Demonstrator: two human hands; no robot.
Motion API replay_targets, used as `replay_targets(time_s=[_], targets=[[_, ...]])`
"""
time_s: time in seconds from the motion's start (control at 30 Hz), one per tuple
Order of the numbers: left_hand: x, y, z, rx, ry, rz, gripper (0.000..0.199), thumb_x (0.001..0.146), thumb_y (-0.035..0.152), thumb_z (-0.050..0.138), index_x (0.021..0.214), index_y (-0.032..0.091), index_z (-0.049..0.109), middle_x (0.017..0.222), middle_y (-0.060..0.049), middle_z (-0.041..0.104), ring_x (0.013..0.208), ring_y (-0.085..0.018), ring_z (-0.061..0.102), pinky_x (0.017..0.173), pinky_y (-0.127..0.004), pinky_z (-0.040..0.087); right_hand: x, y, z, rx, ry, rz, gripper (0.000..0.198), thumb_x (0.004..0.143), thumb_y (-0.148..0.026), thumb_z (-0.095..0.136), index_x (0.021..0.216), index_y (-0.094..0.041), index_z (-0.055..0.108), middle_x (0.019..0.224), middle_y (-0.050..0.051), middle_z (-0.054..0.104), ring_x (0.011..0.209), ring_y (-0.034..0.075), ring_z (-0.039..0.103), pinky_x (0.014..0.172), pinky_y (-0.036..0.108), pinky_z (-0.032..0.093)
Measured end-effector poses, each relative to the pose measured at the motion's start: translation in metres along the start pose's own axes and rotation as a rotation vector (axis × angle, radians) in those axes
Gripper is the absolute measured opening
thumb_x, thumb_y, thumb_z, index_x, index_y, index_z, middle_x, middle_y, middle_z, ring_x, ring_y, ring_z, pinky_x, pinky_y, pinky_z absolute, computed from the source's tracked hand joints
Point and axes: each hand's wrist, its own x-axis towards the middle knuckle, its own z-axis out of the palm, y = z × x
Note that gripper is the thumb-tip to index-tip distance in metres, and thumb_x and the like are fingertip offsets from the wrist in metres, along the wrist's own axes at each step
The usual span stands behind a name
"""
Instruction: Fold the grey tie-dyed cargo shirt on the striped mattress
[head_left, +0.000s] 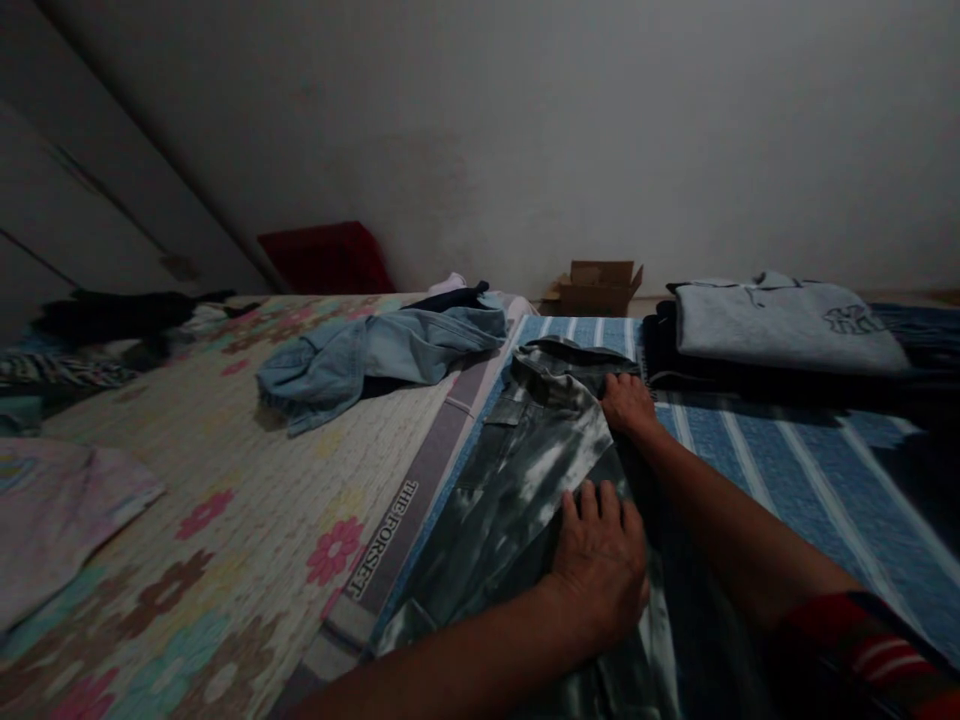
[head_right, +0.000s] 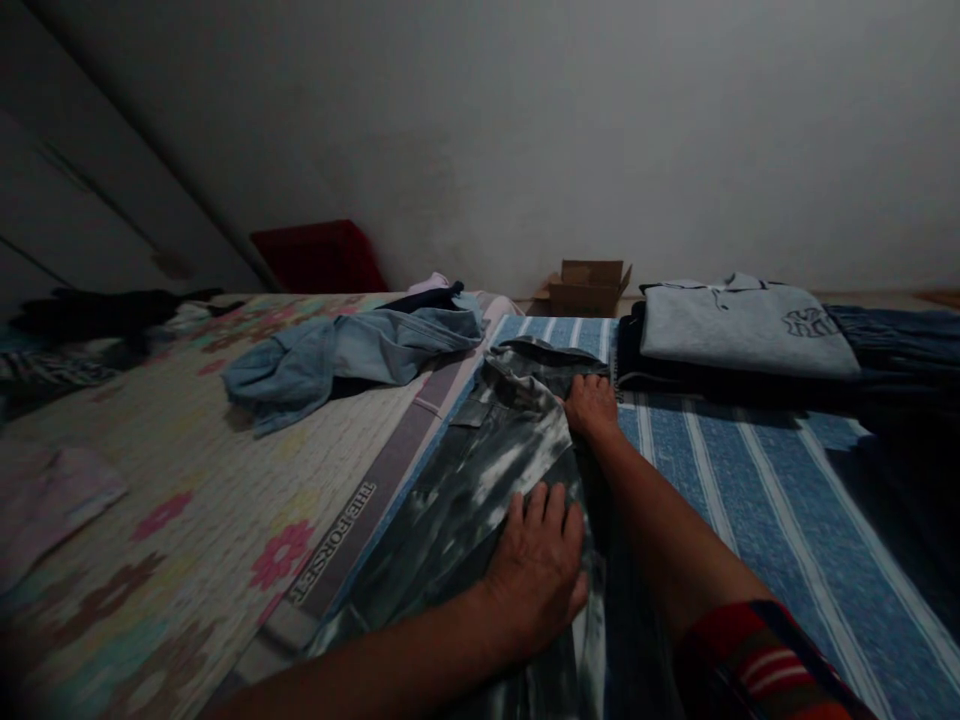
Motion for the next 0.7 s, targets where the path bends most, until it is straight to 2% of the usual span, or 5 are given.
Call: replay_targets(time_s=[0.13,0.27,0.4,0.6,0.7], targets=[[0.008,0.011,0.01,0.093,0.0,-0.009,0.063,0.083,0.035,0.056,0.136,0.004,0.041,0.137,-0.032,0.042,0.124,-0.048,0.042,0.09,-0.068,0.036,-0.001,-0.001,-0.001,0.006,0.011,-0.009,0.064,0.09,-0.063,0.03,0.117,-0.009,0.051,0.117,0.021,0.055,0.108,0.032,0.049,0.088,0.038,0.033],[0.018,0.018,0.015,0.145,-0.014,-0.057,0.062,0.082,0.031,0.059,0.136,0.007,0.042,0.133,-0.033,0.045,0.116,-0.049,0.049,0.079,-0.064,0.043,-0.002,-0.002,-0.002,0.018,0.037,-0.004,0.064,0.09,-0.063,0.031,0.117,-0.009,0.052,0.116,0.02,0.055,0.108,0.031,0.049,0.089,0.038,0.033],[0.021,0.016,0.006,0.113,-0.048,-0.061,0.062,0.077,0.028,0.062,0.132,0.005,0.044,0.125,-0.033,0.051,0.109,-0.045,0.055,0.077,-0.056,0.047,-0.002,-0.003,-0.002,0.047,0.033,0.003,0.065,0.089,-0.064,0.032,0.117,-0.009,0.053,0.116,0.021,0.055,0.108,0.031,0.048,0.089,0.038,0.033],[0.022,-0.014,-0.019,-0.135,-0.075,-0.163,0.038,0.073,0.014,0.054,0.111,0.012,0.054,0.099,-0.017,0.065,0.087,-0.029,0.064,0.072,-0.04,0.052,-0.001,-0.003,-0.002,0.081,0.023,0.011,0.065,0.088,-0.064,0.034,0.118,-0.009,0.052,0.118,0.021,0.054,0.109,0.031,0.047,0.09,0.039,0.032],[0.016,-0.045,-0.03,-0.449,0.145,-0.275,0.032,0.074,0.01,0.047,0.103,0.017,0.057,0.087,-0.006,0.068,0.081,-0.02,0.065,0.075,-0.032,0.05,-0.001,-0.003,-0.002,0.1,0.021,0.017,0.063,0.088,-0.063,0.036,0.117,-0.009,0.053,0.118,0.021,0.054,0.109,0.031,0.047,0.09,0.039,0.032]])
